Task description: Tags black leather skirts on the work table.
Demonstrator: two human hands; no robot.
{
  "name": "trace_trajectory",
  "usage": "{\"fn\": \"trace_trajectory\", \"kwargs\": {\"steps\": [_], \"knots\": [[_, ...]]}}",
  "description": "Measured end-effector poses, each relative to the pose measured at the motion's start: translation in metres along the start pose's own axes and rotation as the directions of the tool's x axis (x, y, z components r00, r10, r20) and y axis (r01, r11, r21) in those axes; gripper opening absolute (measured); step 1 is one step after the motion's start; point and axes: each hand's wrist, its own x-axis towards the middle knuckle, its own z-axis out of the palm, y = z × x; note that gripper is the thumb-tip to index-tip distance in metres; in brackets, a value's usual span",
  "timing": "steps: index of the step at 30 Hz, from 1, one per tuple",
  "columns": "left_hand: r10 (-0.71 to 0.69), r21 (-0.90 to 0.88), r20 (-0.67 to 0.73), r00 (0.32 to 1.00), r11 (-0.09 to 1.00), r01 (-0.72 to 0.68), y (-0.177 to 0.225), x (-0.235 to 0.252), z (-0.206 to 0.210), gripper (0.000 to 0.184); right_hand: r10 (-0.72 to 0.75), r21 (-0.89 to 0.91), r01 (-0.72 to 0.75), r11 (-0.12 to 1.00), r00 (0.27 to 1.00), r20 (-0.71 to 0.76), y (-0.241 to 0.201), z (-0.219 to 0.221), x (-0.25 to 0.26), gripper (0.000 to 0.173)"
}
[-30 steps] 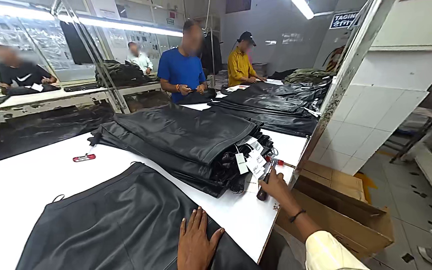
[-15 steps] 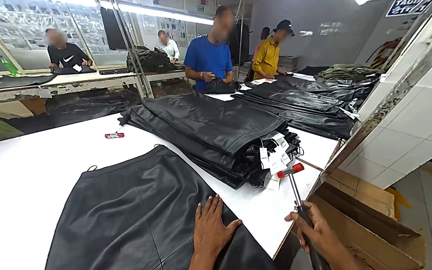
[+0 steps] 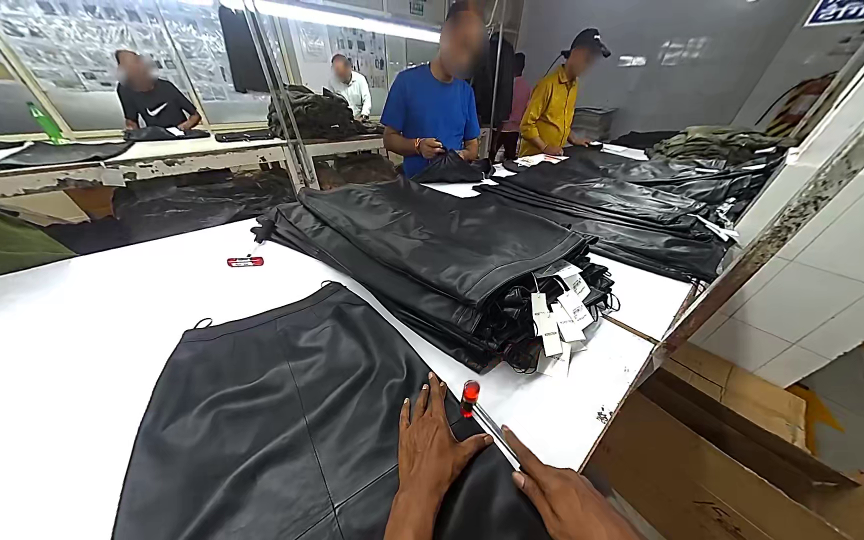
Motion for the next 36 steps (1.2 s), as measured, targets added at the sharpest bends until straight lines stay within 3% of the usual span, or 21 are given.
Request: {"fn": "trace_trajectory", "kwargs": {"steps": [2,5,6,7,10,11,14,15,16,18,19,23,25,27,28,31,32,35,36], "knots": [[-0.005,0.005,0.009,1.000,1.000,0.005,0.000,0.000,-0.001,0.125,0.007,0.010,-0.007,1.000,1.000,-0.001,-0.003,-0.006,0.003,0.057],[-0.008,0.007,0.023,1.000,1.000,0.008,0.001,0.000,-0.002,0.126,-0.096,0.116,0.135,0.984,0.951,-0.295,-0.023,-0.007,-0.002,0.055],[-0.012,0.008,0.034,0.999,1.000,0.011,0.001,-0.001,-0.003,0.126,-0.107,0.100,0.148,0.984,0.937,-0.333,-0.025,-0.004,-0.005,0.055],[-0.009,0.007,0.033,0.999,1.000,0.009,0.001,0.000,-0.003,0.126,-0.095,0.067,0.121,0.990,0.948,-0.304,-0.022,0.001,-0.006,0.054],[0.003,0.010,0.022,1.000,1.000,-0.003,0.000,0.000,-0.001,0.125,0.031,0.003,-0.031,1.000,0.999,0.022,-0.005,0.002,-0.001,0.056],[0.004,0.012,0.020,1.000,1.000,-0.005,0.001,-0.001,-0.001,0.125,0.036,0.015,-0.036,0.999,0.999,0.034,-0.007,-0.003,-0.001,0.056],[-0.010,0.016,0.038,0.999,1.000,0.009,0.003,0.000,-0.005,0.125,-0.067,0.076,0.091,0.993,0.959,-0.274,-0.025,-0.002,-0.008,0.053],[-0.018,0.020,0.060,0.998,1.000,0.017,0.003,0.000,-0.006,0.125,-0.075,0.064,0.099,0.993,0.949,-0.307,-0.025,0.002,-0.009,0.053],[-0.020,0.020,0.067,0.998,1.000,0.019,0.003,0.000,-0.005,0.125,-0.059,0.032,0.070,0.997,0.961,-0.270,-0.020,0.006,-0.009,0.053],[-0.015,0.021,0.056,0.998,1.000,0.014,0.003,0.000,-0.005,0.125,0.045,-0.016,-0.045,0.999,0.999,-0.007,-0.006,0.002,-0.003,0.056],[-0.011,0.025,0.054,0.998,1.000,0.010,0.003,0.000,-0.005,0.125,0.067,-0.012,-0.067,0.998,0.997,0.041,-0.004,-0.003,0.000,0.056],[-0.013,0.015,0.044,0.999,1.000,0.012,0.002,0.000,-0.005,0.124,-0.077,0.081,0.107,0.991,0.946,-0.315,-0.019,-0.003,-0.004,0.053],[-0.012,0.011,0.045,0.999,1.000,0.011,0.002,0.000,-0.004,0.124,-0.069,0.013,0.073,0.997,0.973,-0.219,-0.011,0.004,-0.003,0.052],[-0.011,0.024,0.057,0.998,1.000,0.009,0.002,-0.002,-0.004,0.124,0.028,-0.033,-0.027,0.999,0.999,0.040,-0.004,0.000,0.004,0.055],[-0.008,0.024,0.051,0.999,1.000,0.006,0.002,-0.001,-0.004,0.124,0.046,-0.020,-0.045,0.999,0.997,0.062,-0.007,-0.005,0.006,0.055],[-0.021,0.010,0.053,0.998,1.000,0.021,0.002,0.000,-0.005,0.125,-0.074,0.033,0.083,0.996,0.972,-0.223,-0.017,0.000,0.006,0.053],[-0.027,0.005,0.066,0.997,1.000,0.026,0.002,-0.001,-0.004,0.125,-0.078,0.014,0.083,0.996,0.972,-0.223,-0.015,0.004,0.006,0.053],[-0.016,0.002,0.061,0.998,1.000,0.016,0.001,-0.002,-0.003,0.124,0.088,-0.040,-0.083,0.996,0.988,0.128,-0.006,-0.006,0.016,0.056],[-0.008,0.001,0.052,0.999,1.000,0.008,0.001,-0.001,-0.003,0.124,0.091,-0.025,-0.088,0.996,0.989,0.121,-0.007,-0.011,0.018,0.056]]}}
